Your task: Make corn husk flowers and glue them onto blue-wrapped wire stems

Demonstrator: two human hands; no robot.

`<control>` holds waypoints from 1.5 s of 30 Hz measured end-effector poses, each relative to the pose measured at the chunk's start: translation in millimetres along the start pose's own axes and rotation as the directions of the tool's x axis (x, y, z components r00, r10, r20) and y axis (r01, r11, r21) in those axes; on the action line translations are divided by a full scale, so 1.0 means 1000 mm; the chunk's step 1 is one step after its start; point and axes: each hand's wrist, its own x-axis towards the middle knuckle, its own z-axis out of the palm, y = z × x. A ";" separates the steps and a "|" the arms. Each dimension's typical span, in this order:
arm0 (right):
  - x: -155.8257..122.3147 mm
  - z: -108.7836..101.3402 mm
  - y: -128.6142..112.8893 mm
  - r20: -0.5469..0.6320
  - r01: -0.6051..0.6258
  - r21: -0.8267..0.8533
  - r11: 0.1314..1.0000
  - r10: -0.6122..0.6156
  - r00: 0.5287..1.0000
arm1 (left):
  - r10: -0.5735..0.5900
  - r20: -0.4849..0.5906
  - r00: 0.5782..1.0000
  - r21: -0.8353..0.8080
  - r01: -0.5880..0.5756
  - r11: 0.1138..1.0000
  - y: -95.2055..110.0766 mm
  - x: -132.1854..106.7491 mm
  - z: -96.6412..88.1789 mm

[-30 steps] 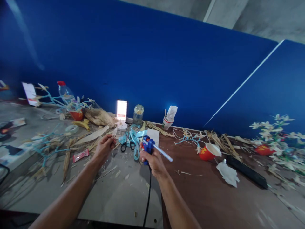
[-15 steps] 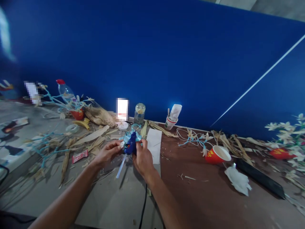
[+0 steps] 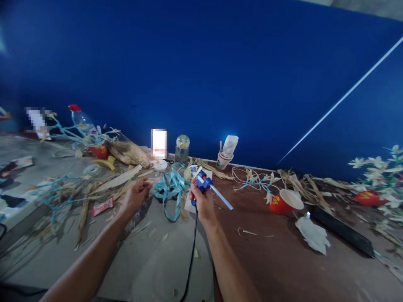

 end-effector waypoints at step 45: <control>-0.041 0.034 0.015 0.346 0.191 -0.506 0.841 -0.005 0.938 | -0.045 0.088 0.995 -0.210 0.063 0.976 0.005 -0.015 0.007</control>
